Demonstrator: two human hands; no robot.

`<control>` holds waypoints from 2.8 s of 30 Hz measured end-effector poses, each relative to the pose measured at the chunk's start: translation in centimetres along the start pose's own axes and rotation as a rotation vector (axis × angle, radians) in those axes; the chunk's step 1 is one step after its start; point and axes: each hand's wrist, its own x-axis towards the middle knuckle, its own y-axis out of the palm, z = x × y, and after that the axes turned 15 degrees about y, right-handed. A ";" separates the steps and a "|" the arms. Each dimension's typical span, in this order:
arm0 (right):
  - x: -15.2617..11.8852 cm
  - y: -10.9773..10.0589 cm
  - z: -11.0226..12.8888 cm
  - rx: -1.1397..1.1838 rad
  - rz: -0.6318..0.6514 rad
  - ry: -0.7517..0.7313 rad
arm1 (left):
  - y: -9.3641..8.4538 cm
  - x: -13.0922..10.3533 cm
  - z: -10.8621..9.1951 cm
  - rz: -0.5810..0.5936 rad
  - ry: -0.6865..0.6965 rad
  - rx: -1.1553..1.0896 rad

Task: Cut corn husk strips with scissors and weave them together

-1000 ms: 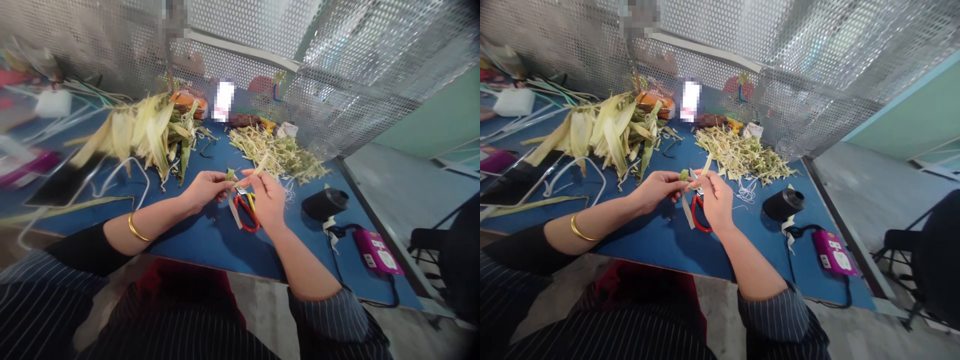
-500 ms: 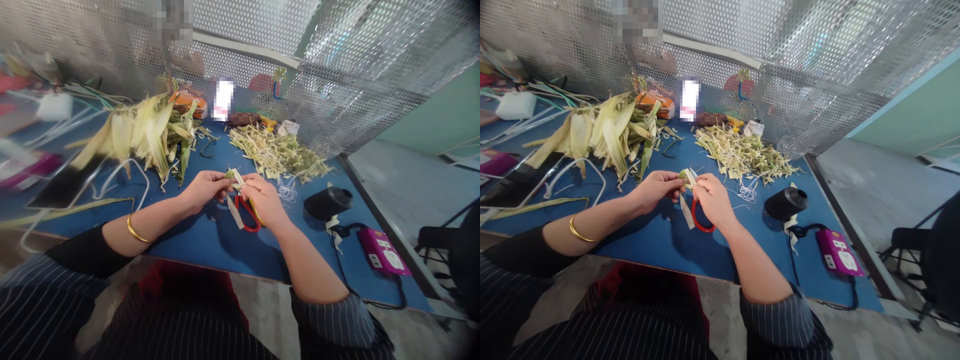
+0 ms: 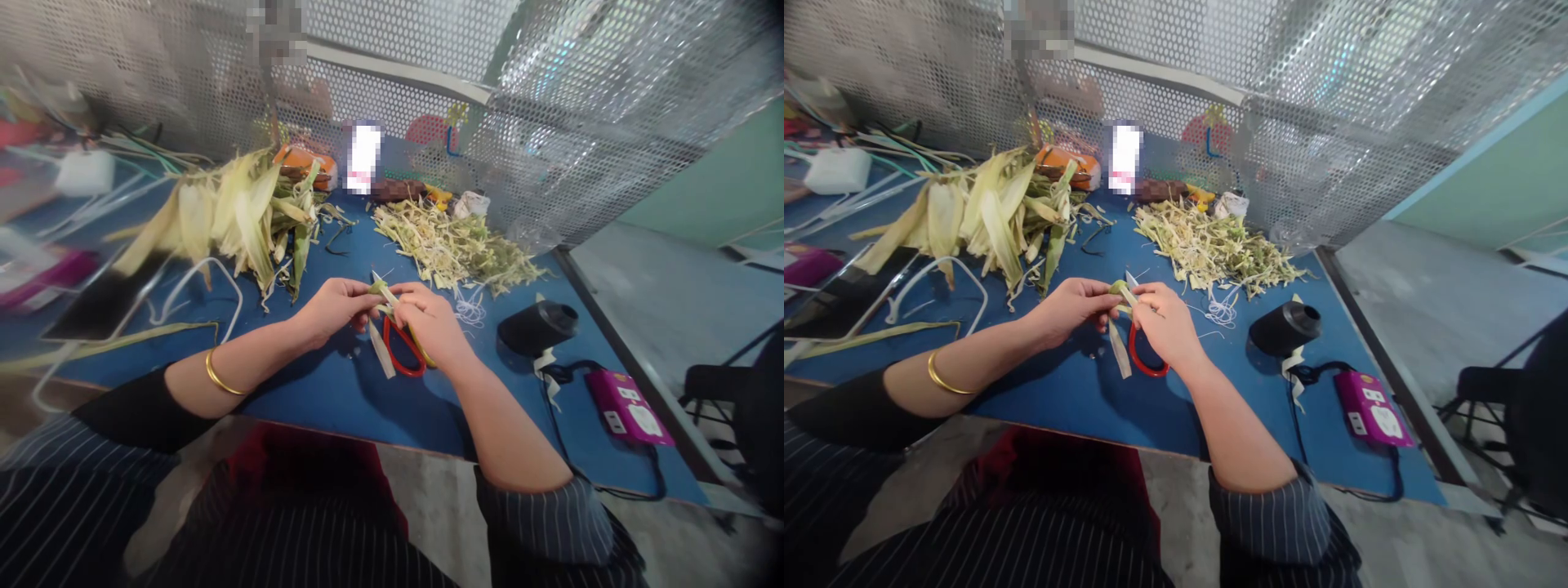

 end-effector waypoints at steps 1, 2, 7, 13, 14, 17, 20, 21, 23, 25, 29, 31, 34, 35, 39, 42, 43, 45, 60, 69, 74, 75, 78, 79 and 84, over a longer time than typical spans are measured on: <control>0.0 0.0 0.1 -0.025 -0.001 -0.013 | 0.1 -0.1 0.0 0.034 0.007 0.028; 0.0 0.0 0.1 -0.054 -0.002 -0.028 | 0.1 -0.1 0.0 0.074 0.015 0.060; -0.2 0.1 0.2 -0.141 -0.091 -0.060 | 0.2 -0.3 0.1 0.183 0.032 0.172; -0.2 -0.2 0.1 0.054 -0.006 0.074 | 0.3 -0.4 -0.2 0.233 -0.058 0.113; -0.2 -0.2 0.1 0.103 0.042 0.110 | 0.3 -0.5 -0.2 0.256 -0.070 0.113; -0.1 0.0 0.1 0.327 0.194 0.234 | 0.6 -0.8 -0.3 0.338 -0.073 0.164; 0.2 0.1 0.1 0.545 0.167 0.234 | 0.7 -1.0 -0.3 0.428 -0.068 0.216; 0.3 0.0 0.0 0.600 0.119 0.210 | 0.7 -1.1 -0.3 0.459 -0.067 0.220; 0.6 0.0 -0.1 0.689 0.024 0.178 | 0.7 -1.2 -0.3 0.508 -0.056 0.224; 0.8 -0.1 -0.2 0.731 -0.024 0.174 | 0.7 -1.2 -0.3 0.520 -0.041 0.205; 0.9 -0.1 -0.1 0.668 -0.078 0.153 | 0.7 -1.1 -0.7 0.457 -0.075 0.072; 0.8 -0.1 0.0 0.638 -0.096 0.159 | 0.6 -1.0 -0.9 0.429 -0.106 0.037; 0.7 0.0 0.1 0.618 -0.104 0.175 | 0.4 -0.9 -1.1 0.407 -0.117 0.027; 0.6 0.0 0.1 0.611 -0.105 0.173 | 0.3 -0.9 -1.1 0.409 -0.110 0.020; 0.6 0.2 0.1 0.588 -0.119 0.146 | 0.2 -1.0 -1.1 0.425 -0.081 -0.001; 0.5 0.4 0.2 0.570 -0.132 0.127 | 0.5 -1.2 -1.2 0.389 -0.077 0.074; 0.4 0.4 0.3 0.567 -0.130 0.117 | 0.7 -1.2 -1.1 0.376 -0.081 0.091; 0.4 0.4 0.3 0.569 -0.117 0.082 | 0.8 -1.2 -1.0 0.342 -0.091 0.094; 1.0 -1.0 -0.6 -0.326 -0.279 -0.298 | -0.6 0.0 -1.1 0.060 -0.140 -0.047; 1.2 -0.2 -1.3 -0.375 -0.420 -0.287 | -0.9 0.1 -0.8 0.120 -0.151 -0.025; 1.0 0.1 -1.3 -0.404 -0.482 -0.299 | -1.1 0.1 -0.5 0.139 -0.161 -0.043; 1.0 0.1 -1.3 -0.406 -0.497 -0.298 | -1.1 0.1 -0.5 0.153 -0.164 -0.047; 1.4 0.0 -1.5 -0.382 -0.477 -0.290 | -1.1 0.1 -0.6 0.162 -0.175 -0.051; 1.6 -0.2 -1.7 -0.341 -0.435 -0.277 | -1.0 0.2 -0.6 0.142 -0.178 -0.055; 1.6 -1.6 -1.5 -0.100 -0.564 -0.231 | -1.5 0.7 -0.6 -0.100 -0.144 -0.181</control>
